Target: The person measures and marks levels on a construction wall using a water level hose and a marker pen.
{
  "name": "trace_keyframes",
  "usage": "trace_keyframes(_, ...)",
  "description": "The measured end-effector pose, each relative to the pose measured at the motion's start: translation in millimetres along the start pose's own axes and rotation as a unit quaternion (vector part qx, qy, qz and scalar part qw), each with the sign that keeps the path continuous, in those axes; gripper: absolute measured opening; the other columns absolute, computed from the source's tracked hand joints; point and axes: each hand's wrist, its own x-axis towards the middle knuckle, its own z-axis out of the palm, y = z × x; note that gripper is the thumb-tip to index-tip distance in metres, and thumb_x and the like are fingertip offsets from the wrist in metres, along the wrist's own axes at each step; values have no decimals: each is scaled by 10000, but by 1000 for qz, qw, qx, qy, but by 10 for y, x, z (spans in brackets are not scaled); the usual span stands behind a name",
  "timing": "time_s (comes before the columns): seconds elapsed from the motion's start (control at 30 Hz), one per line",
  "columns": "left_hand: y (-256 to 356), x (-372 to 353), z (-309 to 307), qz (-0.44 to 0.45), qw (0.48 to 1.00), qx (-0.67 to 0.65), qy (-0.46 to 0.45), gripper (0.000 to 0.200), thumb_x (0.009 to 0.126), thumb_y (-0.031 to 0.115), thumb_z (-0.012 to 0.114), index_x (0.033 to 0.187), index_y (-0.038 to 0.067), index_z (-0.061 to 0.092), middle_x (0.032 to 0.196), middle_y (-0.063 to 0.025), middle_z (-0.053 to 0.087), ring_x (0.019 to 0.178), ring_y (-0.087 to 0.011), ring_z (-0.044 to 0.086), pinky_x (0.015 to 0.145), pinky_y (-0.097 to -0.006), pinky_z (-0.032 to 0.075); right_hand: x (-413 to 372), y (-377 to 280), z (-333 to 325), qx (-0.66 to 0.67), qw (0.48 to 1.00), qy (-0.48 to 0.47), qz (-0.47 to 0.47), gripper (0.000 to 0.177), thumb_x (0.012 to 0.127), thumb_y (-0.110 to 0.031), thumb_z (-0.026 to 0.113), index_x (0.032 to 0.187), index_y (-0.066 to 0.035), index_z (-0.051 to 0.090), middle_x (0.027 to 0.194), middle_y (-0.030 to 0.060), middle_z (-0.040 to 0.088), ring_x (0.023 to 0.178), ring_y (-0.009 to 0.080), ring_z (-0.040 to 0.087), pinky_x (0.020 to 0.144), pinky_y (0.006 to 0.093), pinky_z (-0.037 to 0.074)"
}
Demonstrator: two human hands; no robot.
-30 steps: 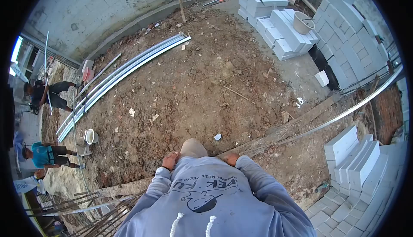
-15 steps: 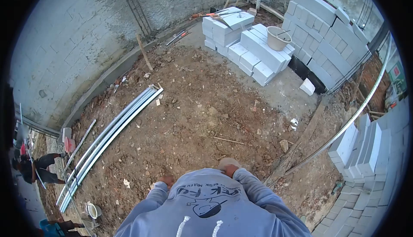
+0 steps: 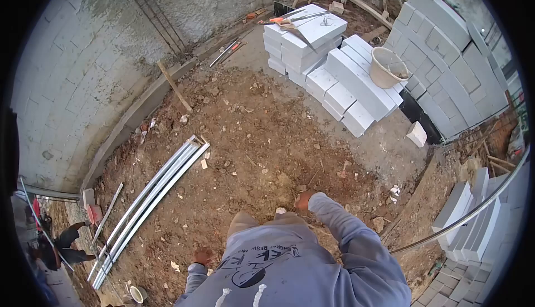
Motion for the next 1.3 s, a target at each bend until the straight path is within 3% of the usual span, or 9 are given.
trace_keyframes(0.13,-169,-108,-225,-150,963,216,60,163,914,209,549,978,63,579,869,-69,616,770,-178,602,629,-296,483,178,-621,-1912,76,956,272,-77,424,881,-364,509,1094,-18,631,1134,219,620,1066,372,582,911,430,451)
trace_keyframes(0.3,941,1099,517,-55,889,452,-43,194,927,194,538,1046,45,576,905,-65,619,784,-161,597,665,-280,481,883,-875,-3108,308,853,371,-201,387,869,-355,521,1092,-59,633,1140,204,618,1078,369,573,915,426,453)
trace_keyframes(0.43,3378,2305,1769,75,982,173,-4,226,937,181,530,1099,31,573,934,-62,622,796,-148,594,693,-267,479,1326,-261,-3817,22,990,124,64,532,887,-461,464,1227,-65,565,1235,225,564,1130,394,540,960,441,437)
trace_keyframes(0.7,7937,1726,3304,432,888,70,-143,439,956,338,523,1252,14,507,1058,-73,634,946,-149,602,867,-292,448,1446,1663,-3590,46,961,128,241,442,942,-361,380,1176,-77,626,1258,157,573,1193,365,503,1020,441,404)
trace_keyframes(0.93,6696,3838,2906,195,979,-37,40,193,909,232,542,943,44,574,878,-65,630,720,-162,604,599,-258,480,2012,1099,-5144,54,973,57,218,540,924,-448,399,1246,-53,577,1371,141,485,1248,327,465,1051,398,365)
trace_keyframes(0.97,6059,4360,2513,124,971,-114,-169,238,900,303,529,911,68,570,874,-90,637,706,-221,620,595,-310,502,2044,832,-5604,77,971,59,217,532,918,-447,409,1245,-63,580,1347,148,507,1232,329,481,1039,393,374)
trace_keyframes(1.0,5752,4412,2610,198,913,320,-155,235,878,327,554,913,95,578,835,-84,613,728,-245,618,613,-350,501,2116,711,-5943,95,969,61,219,526,913,-446,418,1243,-72,583,1322,155,528,1216,330,496,1027,388,383)
trace_keyframes(1.03,5472,4445,2719,281,673,677,-100,236,856,351,579,915,122,585,796,-78,590,751,-269,615,630,-391,500,2489,840,-6128,109,972,158,137,505,901,-438,436,1218,-81,601,1272,169,559,1176,343,522,1001,397,402)
trace_keyframes(1.3,6680,4712,3154,62,882,459,-91,252,883,350,563,930,104,588,814,-69,614,744,-243,622,604,-383,490,2776,6,-8378,190,922,331,64,402,872,-384,512,1099,-84,655,1084,202,643,1006,392,593,907,430,460)
